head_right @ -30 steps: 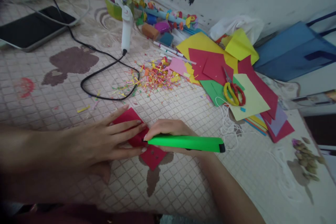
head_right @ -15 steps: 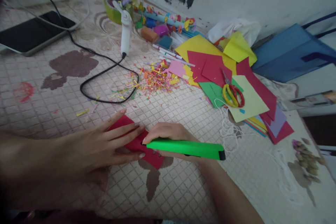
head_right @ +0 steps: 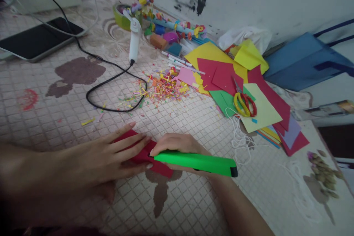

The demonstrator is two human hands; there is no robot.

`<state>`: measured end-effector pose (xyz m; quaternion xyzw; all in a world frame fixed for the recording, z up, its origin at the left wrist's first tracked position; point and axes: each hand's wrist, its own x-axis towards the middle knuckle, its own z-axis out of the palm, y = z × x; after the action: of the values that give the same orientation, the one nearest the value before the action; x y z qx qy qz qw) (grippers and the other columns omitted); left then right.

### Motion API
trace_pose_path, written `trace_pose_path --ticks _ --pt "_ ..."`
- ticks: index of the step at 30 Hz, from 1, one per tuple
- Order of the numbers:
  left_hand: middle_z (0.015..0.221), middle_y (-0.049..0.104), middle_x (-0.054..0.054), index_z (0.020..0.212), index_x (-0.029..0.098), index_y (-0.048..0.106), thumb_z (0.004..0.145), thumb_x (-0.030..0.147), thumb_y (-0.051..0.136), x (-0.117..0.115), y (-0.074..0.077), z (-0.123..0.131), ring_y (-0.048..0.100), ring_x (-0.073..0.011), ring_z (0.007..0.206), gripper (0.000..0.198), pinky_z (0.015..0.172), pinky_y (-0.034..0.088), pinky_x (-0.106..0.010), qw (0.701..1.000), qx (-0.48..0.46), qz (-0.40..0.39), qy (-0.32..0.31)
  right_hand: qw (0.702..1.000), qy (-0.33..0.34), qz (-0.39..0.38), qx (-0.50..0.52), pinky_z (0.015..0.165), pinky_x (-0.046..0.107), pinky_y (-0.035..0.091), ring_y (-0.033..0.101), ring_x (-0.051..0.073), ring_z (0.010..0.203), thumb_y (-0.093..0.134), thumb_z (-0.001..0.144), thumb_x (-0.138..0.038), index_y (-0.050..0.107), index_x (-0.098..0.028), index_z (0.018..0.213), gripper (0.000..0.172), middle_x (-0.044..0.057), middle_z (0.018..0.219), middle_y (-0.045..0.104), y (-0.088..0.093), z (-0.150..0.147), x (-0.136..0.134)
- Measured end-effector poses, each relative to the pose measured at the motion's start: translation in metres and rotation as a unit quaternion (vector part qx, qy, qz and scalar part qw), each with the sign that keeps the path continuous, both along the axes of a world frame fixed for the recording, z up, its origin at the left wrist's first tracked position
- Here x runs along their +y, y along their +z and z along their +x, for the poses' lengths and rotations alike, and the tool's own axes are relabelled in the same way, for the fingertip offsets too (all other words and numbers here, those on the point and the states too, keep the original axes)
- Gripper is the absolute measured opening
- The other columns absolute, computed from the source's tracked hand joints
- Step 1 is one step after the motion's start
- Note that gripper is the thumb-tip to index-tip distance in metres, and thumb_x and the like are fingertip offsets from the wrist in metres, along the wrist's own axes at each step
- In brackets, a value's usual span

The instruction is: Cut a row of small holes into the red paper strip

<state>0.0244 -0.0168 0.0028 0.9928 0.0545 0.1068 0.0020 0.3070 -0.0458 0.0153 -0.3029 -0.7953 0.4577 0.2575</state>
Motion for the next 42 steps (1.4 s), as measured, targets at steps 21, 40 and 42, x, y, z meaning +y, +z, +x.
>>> trace_pose_path --ticks 21,40,42 --pt "0.149 0.059 -0.016 0.139 0.024 0.063 0.083 0.071 0.073 0.001 0.009 -0.003 0.056 -0.0303 0.139 0.074 0.119 0.038 -0.044 0.998 0.01 -0.059 0.0 1.0 0.006 -0.009 0.004 0.087 0.031 0.055 0.072 0.018 0.099 0.064 0.101 -0.038 0.073 -0.021 0.116 0.024 0.008 0.105 0.078 0.003 0.0 0.002" --pt "0.153 0.056 -0.009 0.139 0.03 0.061 0.1 0.016 0.05 0.04 0.011 -0.012 0.052 -0.0253 0.143 0.043 0.124 0.035 -0.044 0.991 0.029 -0.06 -0.115 1.0 0.004 -0.028 0.011 0.087 0.032 0.054 0.071 0.018 0.098 0.062 0.101 -0.04 0.074 -0.02 0.113 0.026 0.008 0.106 0.077 0.012 -0.006 0.005" --pt "0.16 0.048 -0.009 0.149 0.033 0.052 0.098 0.014 0.05 0.047 0.009 -0.015 0.042 -0.0267 0.151 0.054 0.126 0.031 -0.047 0.989 0.037 -0.069 -0.125 0.999 0.005 -0.03 0.01 0.088 0.032 0.054 0.071 0.019 0.099 0.063 0.101 -0.038 0.074 -0.02 0.114 0.024 0.008 0.107 0.077 0.012 -0.006 0.005"
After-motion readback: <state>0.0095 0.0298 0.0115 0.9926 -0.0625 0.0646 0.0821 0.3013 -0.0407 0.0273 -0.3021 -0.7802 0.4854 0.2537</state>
